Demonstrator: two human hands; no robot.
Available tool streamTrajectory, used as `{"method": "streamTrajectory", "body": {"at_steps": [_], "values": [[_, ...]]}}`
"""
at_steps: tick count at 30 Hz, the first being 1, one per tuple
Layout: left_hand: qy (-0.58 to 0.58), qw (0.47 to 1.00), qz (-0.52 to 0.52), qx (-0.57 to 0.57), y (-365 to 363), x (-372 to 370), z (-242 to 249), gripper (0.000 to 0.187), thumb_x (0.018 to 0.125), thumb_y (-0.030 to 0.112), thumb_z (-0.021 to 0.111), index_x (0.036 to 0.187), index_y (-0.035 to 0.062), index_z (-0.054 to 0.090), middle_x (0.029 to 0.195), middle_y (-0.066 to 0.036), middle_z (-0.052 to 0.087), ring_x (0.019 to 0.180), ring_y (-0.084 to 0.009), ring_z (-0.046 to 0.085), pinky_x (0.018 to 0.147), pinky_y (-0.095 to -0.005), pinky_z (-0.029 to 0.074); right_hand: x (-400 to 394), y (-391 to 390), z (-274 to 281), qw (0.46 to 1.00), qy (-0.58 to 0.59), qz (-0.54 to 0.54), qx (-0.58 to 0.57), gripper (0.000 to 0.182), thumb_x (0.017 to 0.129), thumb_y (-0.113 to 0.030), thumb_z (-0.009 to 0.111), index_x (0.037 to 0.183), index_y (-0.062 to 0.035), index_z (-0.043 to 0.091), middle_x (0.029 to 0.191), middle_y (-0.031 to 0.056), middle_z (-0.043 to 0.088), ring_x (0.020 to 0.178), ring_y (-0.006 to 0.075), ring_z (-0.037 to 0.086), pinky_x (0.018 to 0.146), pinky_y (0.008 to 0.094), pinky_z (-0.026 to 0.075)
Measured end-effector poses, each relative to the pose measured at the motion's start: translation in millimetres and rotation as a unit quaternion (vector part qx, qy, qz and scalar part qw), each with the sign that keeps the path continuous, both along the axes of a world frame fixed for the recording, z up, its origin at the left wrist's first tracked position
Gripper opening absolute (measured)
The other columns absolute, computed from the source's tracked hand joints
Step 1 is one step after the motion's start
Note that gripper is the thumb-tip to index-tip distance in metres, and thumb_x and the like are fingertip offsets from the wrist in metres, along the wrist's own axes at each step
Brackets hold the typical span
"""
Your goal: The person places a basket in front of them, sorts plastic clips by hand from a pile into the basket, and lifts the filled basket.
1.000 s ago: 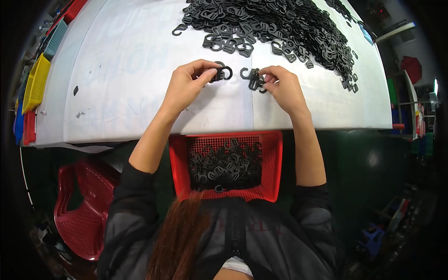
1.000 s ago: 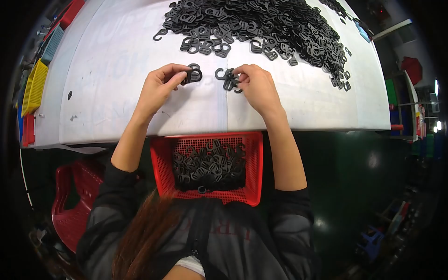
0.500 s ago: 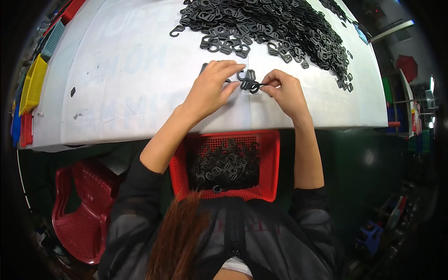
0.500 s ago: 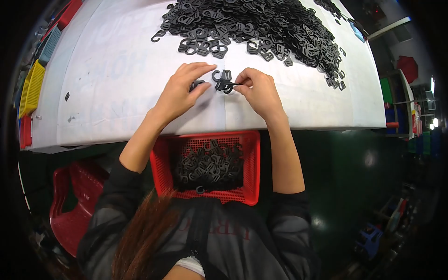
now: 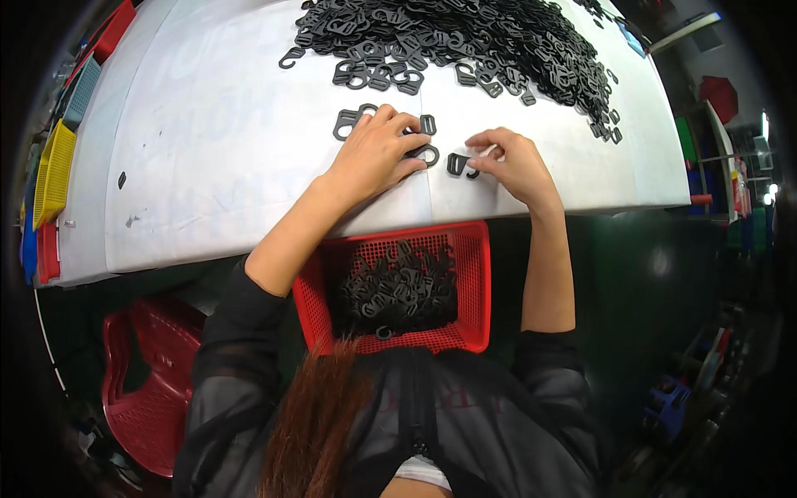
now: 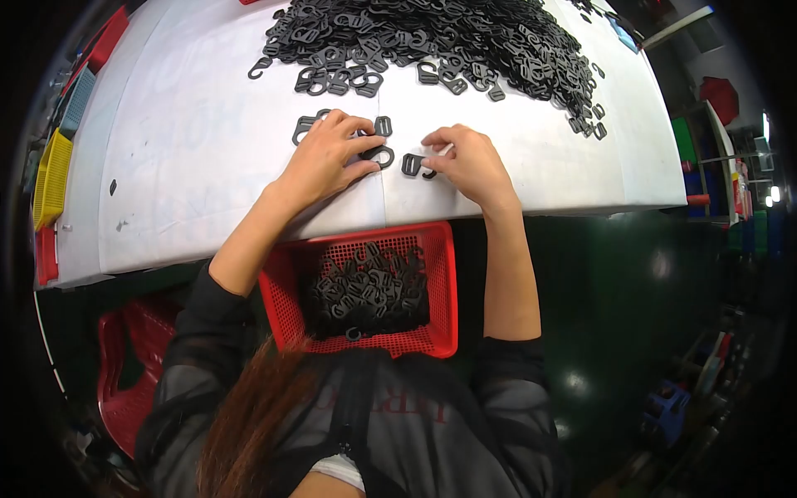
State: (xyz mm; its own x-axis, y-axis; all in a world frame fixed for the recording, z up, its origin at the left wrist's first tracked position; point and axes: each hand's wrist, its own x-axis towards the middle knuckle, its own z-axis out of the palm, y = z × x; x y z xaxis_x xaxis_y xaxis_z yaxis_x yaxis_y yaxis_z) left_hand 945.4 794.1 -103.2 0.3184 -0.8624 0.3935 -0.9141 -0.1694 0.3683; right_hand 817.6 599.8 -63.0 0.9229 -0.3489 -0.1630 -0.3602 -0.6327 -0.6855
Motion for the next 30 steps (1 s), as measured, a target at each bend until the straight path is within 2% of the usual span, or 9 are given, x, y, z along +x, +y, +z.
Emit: {"method": "streamTrajectory", "body": {"at_steps": [1, 4, 10, 13, 17, 20, 23, 27, 30], "values": [[-0.018, 1.0, -0.002, 0.001, 0.2, -1.0, -1.4, 0.027, 0.08, 0.022, 0.068, 0.104, 0.0101, 0.068, 0.103, -0.003, 0.061, 0.1, -0.022, 0.051, 0.085, -0.0354, 0.041, 0.0, 2.9, -1.6, 0.996, -0.037, 0.011, -0.075, 0.023, 0.075, -0.009, 0.072, 0.098, -0.0041, 0.07, 0.088, 0.0083, 0.065, 0.07, 0.0158, 0.06, 0.065, 0.031, 0.049], [-0.078, 0.997, -0.005, 0.013, -3.0, 1.9, -2.2, 0.022, 0.079, 0.02, 0.069, 0.098, 0.008, 0.068, 0.101, -0.002, 0.062, 0.097, -0.0221, 0.053, 0.081, -0.0374, 0.044, 8.5, 2.8, -4.0, 0.998, -0.034, 0.017, -0.052, 0.028, 0.072, -0.013, 0.074, 0.099, -0.0065, 0.07, 0.091, 0.0084, 0.064, 0.074, 0.0183, 0.058, 0.072, 0.0327, 0.049], [0.108, 0.994, 0.023, -0.003, -3.1, -9.9, 7.6, 0.018, 0.079, 0.016, 0.069, 0.095, 0.0066, 0.069, 0.099, -0.005, 0.062, 0.089, -0.0242, 0.056, 0.074, -0.0352, 0.048, 2.1, 15.5, -4.6, 0.985, -0.084, 0.066, -0.138, 0.02, 0.075, -0.015, 0.071, 0.093, -0.0073, 0.071, 0.089, 0.0088, 0.064, 0.078, 0.0226, 0.062, 0.072, 0.0344, 0.05], [-0.009, 0.995, 0.064, -0.08, -9.5, 4.1, -1.1, 0.02, 0.079, 0.015, 0.069, 0.098, 0.0074, 0.069, 0.1, -0.006, 0.063, 0.09, -0.0243, 0.056, 0.077, -0.0357, 0.048, -4.2, 16.5, -13.4, 0.973, -0.122, 0.065, -0.184, 0.014, 0.079, -0.014, 0.068, 0.09, -0.0067, 0.07, 0.085, 0.0095, 0.065, 0.079, 0.0257, 0.063, 0.072, 0.0352, 0.05], [-0.08, 0.995, 0.049, -0.026, -14.3, 15.2, -7.7, 0.023, 0.08, 0.014, 0.068, 0.102, 0.0085, 0.069, 0.1, -0.007, 0.064, 0.091, -0.0245, 0.057, 0.078, -0.0355, 0.048, -9.8, 4.6, -15.6, 0.984, -0.117, 0.033, -0.132, 0.011, 0.081, -0.011, 0.064, 0.089, -0.006, 0.07, 0.081, 0.0097, 0.065, 0.078, 0.0264, 0.064, 0.071, 0.0358, 0.05], [-0.01, 0.999, 0.042, -0.033, -21.3, 21.2, -3.4, 0.024, 0.082, 0.015, 0.066, 0.105, 0.0087, 0.069, 0.095, -0.008, 0.065, 0.085, -0.0254, 0.058, 0.076, -0.0339, 0.049, -9.7, 8.6, -7.3, 0.987, -0.097, 0.03, -0.124, 0.015, 0.079, -0.015, 0.068, 0.092, -0.0062, 0.069, 0.084, 0.0086, 0.064, 0.076, 0.025, 0.063, 0.069, 0.0352, 0.05], [0.204, 0.975, 0.062, 0.053, -30.4, 20.0, 11.7, 0.024, 0.084, 0.014, 0.065, 0.107, 0.0086, 0.068, 0.092, -0.01, 0.067, 0.081, -0.0242, 0.06, 0.074, -0.0327, 0.05, -12.9, 26.0, -6.8, 0.987, -0.089, 0.05, -0.123, 0.019, 0.075, -0.013, 0.071, 0.092, -0.006, 0.066, 0.084, 0.0076, 0.062, 0.075, 0.0236, 0.062, 0.067, 0.0348, 0.05], [0.104, 0.985, 0.097, -0.099, -12.7, 41.4, 8.1, 0.023, 0.084, 0.011, 0.066, 0.106, 0.0075, 0.068, 0.096, -0.009, 0.067, 0.079, -0.0188, 0.06, 0.07, -0.0319, 0.049, -13.0, 26.1, -11.9, 0.993, -0.097, 0.03, -0.061, 0.025, 0.07, -0.008, 0.075, 0.091, -0.0063, 0.061, 0.08, 0.0063, 0.059, 0.072, 0.0229, 0.06, 0.066, 0.0348, 0.048], [0.105, 0.977, 0.171, -0.072, 21.5, 36.2, 24.0, 0.022, 0.082, 0.012, 0.069, 0.104, 0.0077, 0.069, 0.094, -0.009, 0.067, 0.08, -0.0207, 0.06, 0.074, -0.0306, 0.049, -14.7, 22.2, -4.1, 0.982, -0.096, 0.041, -0.155, 0.025, 0.068, -0.008, 0.076, 0.089, -0.0081, 0.062, 0.083, 0.0067, 0.058, 0.079, 0.0251, 0.058, 0.07, 0.0359, 0.047]]}}
